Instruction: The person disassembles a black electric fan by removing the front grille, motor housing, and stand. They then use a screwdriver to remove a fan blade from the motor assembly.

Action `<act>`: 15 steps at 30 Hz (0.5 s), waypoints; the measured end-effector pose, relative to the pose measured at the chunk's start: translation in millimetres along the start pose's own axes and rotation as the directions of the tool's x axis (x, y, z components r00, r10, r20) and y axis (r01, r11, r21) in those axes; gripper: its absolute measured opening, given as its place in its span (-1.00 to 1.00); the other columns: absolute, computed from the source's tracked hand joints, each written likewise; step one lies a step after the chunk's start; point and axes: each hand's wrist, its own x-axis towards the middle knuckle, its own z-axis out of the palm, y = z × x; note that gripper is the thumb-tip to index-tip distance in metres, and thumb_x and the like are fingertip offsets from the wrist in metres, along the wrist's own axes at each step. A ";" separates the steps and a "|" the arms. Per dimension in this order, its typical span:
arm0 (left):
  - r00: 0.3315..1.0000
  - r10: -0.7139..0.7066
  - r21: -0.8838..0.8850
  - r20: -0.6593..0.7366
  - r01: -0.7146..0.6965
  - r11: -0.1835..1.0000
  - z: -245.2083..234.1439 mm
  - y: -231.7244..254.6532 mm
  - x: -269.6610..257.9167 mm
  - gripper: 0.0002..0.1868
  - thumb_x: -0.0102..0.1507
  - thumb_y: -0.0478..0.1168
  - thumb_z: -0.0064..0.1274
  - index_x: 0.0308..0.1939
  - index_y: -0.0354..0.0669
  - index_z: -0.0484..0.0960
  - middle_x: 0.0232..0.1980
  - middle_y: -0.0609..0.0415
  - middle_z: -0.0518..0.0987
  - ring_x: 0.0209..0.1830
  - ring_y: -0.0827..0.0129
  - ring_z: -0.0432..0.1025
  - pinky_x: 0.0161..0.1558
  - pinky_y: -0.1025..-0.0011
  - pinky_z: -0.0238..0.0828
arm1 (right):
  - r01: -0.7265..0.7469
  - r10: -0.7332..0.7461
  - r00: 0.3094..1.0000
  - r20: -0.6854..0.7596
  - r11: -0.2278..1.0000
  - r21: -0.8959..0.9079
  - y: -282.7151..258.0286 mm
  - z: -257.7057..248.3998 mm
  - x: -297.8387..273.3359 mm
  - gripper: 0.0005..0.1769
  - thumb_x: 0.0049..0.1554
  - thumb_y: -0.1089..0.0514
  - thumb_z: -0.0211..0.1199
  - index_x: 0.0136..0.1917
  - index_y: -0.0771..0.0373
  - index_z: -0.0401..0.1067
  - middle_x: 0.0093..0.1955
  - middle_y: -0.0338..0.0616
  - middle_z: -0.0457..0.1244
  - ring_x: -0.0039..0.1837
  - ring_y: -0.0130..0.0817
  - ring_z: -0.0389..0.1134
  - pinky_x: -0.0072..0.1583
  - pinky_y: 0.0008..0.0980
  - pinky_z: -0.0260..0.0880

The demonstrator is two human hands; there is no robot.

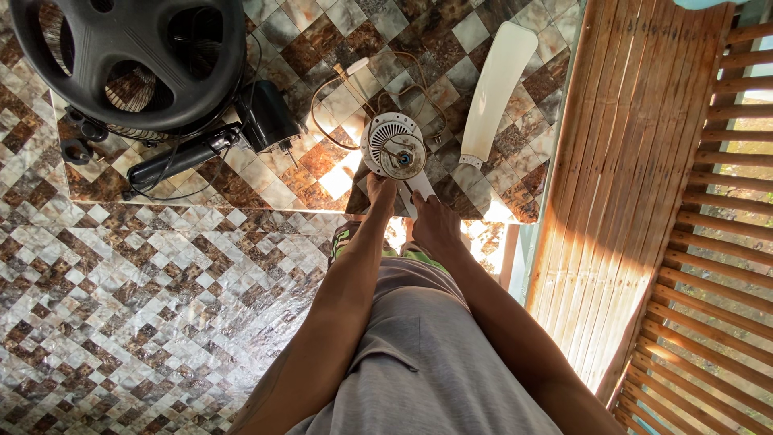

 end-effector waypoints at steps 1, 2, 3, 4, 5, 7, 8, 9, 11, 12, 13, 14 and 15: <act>1.000 0.004 0.011 -0.005 -0.004 1.000 -0.3 0.7 -1.1 -0.59 0.20 -0.34 0.14 0.13 -0.22 0.47 -0.03 0.03 0.61 -0.10 0.42 0.47 -0.11 0.49 0.36 | -0.009 0.009 1.000 0.006 1.000 0.002 -0.2 -0.2 0.1 -0.34 0.06 0.35 0.10 0.45 0.20 0.35 0.06 0.15 0.34 0.01 0.10 0.43 -0.02 0.02 0.46; 1.000 0.008 0.023 -0.010 -0.007 1.000 -0.3 1.5 -2.4 -0.59 0.20 -0.35 0.14 0.14 -0.22 0.47 -0.03 0.03 0.61 -0.10 0.42 0.48 -0.10 0.50 0.35 | -0.018 0.018 1.000 0.012 1.000 0.004 -0.4 -0.6 0.2 -0.36 0.08 0.34 0.09 0.45 0.19 0.35 0.06 0.15 0.34 0.01 0.10 0.43 -0.02 0.02 0.46; 1.000 0.007 0.016 -0.008 -0.007 1.000 -0.3 2.7 -3.3 -0.57 0.20 -0.35 0.13 0.15 -0.22 0.46 -0.03 0.04 0.61 -0.11 0.43 0.48 -0.11 0.50 0.35 | -0.016 0.016 1.000 0.014 1.000 -0.001 -1.1 -1.1 0.5 -0.35 0.07 0.35 0.09 0.45 0.20 0.35 0.06 0.15 0.34 0.01 0.10 0.44 -0.02 0.02 0.46; 1.000 0.007 0.008 -0.007 -0.007 1.000 -0.4 3.9 -4.3 -0.56 0.19 -0.35 0.13 0.16 -0.21 0.46 -0.04 0.04 0.61 -0.11 0.43 0.47 -0.12 0.51 0.35 | -0.014 0.014 1.000 0.015 1.000 -0.006 -1.9 -1.7 0.6 -0.34 0.06 0.35 0.09 0.45 0.20 0.35 0.06 0.15 0.34 0.02 0.09 0.44 -0.02 0.01 0.46; 1.000 0.007 0.000 -0.006 -0.007 1.000 -0.3 4.6 -5.4 -0.55 0.19 -0.36 0.13 0.17 -0.21 0.46 -0.04 0.04 0.60 -0.12 0.43 0.47 -0.12 0.51 0.35 | -0.011 0.011 1.000 0.017 1.000 -0.012 -2.2 -2.2 0.5 -0.33 0.04 0.36 0.09 0.45 0.20 0.35 0.06 0.15 0.34 0.02 0.09 0.44 -0.03 0.01 0.46; 1.000 0.000 -0.003 0.001 0.000 1.000 -0.5 6.0 -7.0 -0.54 0.19 -0.35 0.13 0.18 -0.22 0.45 -0.05 0.03 0.60 -0.14 0.42 0.46 -0.14 0.49 0.35 | 0.001 -0.001 1.000 0.011 1.000 0.000 -2.8 -2.6 -0.5 -0.34 0.04 0.34 0.10 0.44 0.20 0.36 0.07 0.15 0.34 0.02 0.09 0.44 -0.01 0.02 0.46; 1.000 -0.004 -0.005 0.004 0.004 1.000 -0.7 6.6 -7.6 -0.53 0.19 -0.35 0.13 0.19 -0.23 0.45 -0.05 0.03 0.59 -0.15 0.42 0.46 -0.15 0.48 0.35 | 0.008 -0.008 1.000 0.009 1.000 0.005 -3.1 -2.5 -0.7 -0.35 0.04 0.34 0.11 0.43 0.20 0.36 0.07 0.14 0.34 0.02 0.09 0.44 0.00 0.02 0.46; 1.000 -0.005 -0.011 0.008 0.005 1.000 -0.8 7.1 -8.1 -0.52 0.19 -0.35 0.13 0.20 -0.22 0.44 -0.05 0.02 0.59 -0.16 0.41 0.45 -0.16 0.47 0.36 | 0.002 -0.002 1.000 0.016 1.000 0.002 -3.1 -2.2 -0.6 -0.34 0.04 0.33 0.11 0.44 0.20 0.36 0.07 0.15 0.34 0.02 0.10 0.43 0.01 0.02 0.46; 1.000 -0.007 -0.024 0.017 0.007 1.000 -0.1 7.6 -8.6 -0.48 0.18 -0.36 0.14 0.23 -0.21 0.42 -0.05 0.01 0.58 -0.17 0.41 0.44 -0.18 0.45 0.36 | -0.010 0.011 0.999 0.030 1.000 -0.007 -2.1 -1.5 0.1 -0.34 0.05 0.32 0.12 0.45 0.21 0.34 0.07 0.15 0.34 0.02 0.10 0.43 0.02 0.02 0.46; 1.000 -0.011 -0.036 0.020 0.012 0.999 0.7 7.5 -8.5 -0.47 0.19 -0.35 0.15 0.24 -0.21 0.41 -0.06 0.00 0.57 -0.17 0.40 0.44 -0.18 0.44 0.36 | -0.015 0.015 0.999 0.030 1.000 0.002 -1.4 -1.1 0.7 -0.34 0.05 0.32 0.12 0.45 0.21 0.34 0.07 0.16 0.34 0.03 0.10 0.43 0.01 0.02 0.45; 1.000 -0.015 -0.047 0.022 0.016 0.999 0.3 7.3 -8.6 -0.46 0.19 -0.34 0.16 0.25 -0.21 0.40 -0.06 -0.01 0.57 -0.17 0.39 0.44 -0.17 0.43 0.37 | -0.018 0.018 0.999 0.030 1.000 0.013 -1.3 -0.2 1.2 -0.34 0.05 0.32 0.12 0.45 0.22 0.33 0.06 0.16 0.34 0.03 0.10 0.43 0.01 0.02 0.45; 1.000 -0.019 -0.058 0.024 0.021 0.998 -0.5 6.8 -8.6 -0.44 0.19 -0.33 0.17 0.27 -0.21 0.39 -0.07 -0.02 0.57 -0.17 0.38 0.44 -0.17 0.42 0.37 | -0.022 0.021 0.999 0.031 0.999 0.023 -1.3 0.6 1.3 -0.34 0.06 0.31 0.12 0.45 0.22 0.33 0.06 0.16 0.34 0.03 0.11 0.43 0.01 0.03 0.45; 0.999 -0.023 -0.061 0.028 0.025 0.998 -0.5 6.6 -8.1 -0.45 0.22 -0.28 0.20 0.27 -0.21 0.38 -0.05 0.00 0.56 -0.14 0.41 0.44 -0.13 0.44 0.37 | -0.021 0.020 0.999 0.028 0.999 0.025 -1.0 0.7 1.8 -0.34 0.06 0.31 0.11 0.46 0.23 0.33 0.05 0.16 0.34 0.03 0.10 0.43 0.02 0.03 0.45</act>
